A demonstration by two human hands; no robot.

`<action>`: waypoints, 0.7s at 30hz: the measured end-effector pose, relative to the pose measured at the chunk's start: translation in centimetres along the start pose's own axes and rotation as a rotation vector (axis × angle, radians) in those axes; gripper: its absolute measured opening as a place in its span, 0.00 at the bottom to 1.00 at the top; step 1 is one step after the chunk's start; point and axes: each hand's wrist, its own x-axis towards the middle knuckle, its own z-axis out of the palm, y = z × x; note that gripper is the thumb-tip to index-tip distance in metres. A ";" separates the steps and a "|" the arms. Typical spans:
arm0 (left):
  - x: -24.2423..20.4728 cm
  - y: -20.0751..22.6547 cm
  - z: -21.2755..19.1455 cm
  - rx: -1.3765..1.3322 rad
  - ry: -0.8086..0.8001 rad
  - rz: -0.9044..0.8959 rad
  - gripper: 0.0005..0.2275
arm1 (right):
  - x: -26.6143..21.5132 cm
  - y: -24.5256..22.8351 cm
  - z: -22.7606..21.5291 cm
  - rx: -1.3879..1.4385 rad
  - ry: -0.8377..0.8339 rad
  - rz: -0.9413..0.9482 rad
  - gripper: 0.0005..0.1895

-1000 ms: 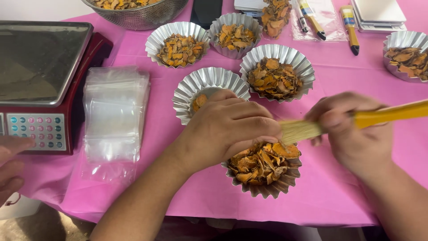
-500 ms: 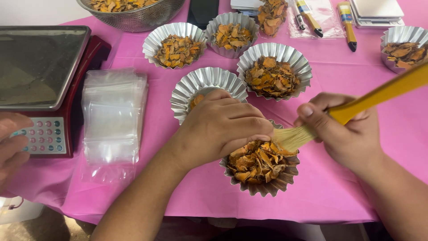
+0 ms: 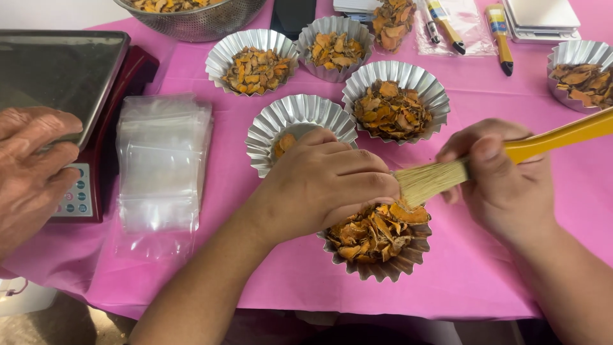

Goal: The person sorts dried plant material into metal containers, uses a brush to clean the pieces by hand, and places a brush into a plastic bag.

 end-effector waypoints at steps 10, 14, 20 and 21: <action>-0.5 -0.6 0.9 0.135 -0.015 -0.015 0.16 | -0.3 0.0 0.3 -0.121 -0.005 0.020 0.17; -0.3 -0.5 0.6 0.207 0.012 0.007 0.10 | -0.5 -1.0 0.4 -0.262 -0.041 0.235 0.16; -0.1 0.1 0.5 0.117 0.022 0.011 0.11 | -0.7 -0.1 -0.3 -0.111 0.061 -0.018 0.18; -0.2 -0.1 0.7 0.121 0.023 0.011 0.11 | -0.8 0.0 0.0 -0.109 0.058 -0.020 0.18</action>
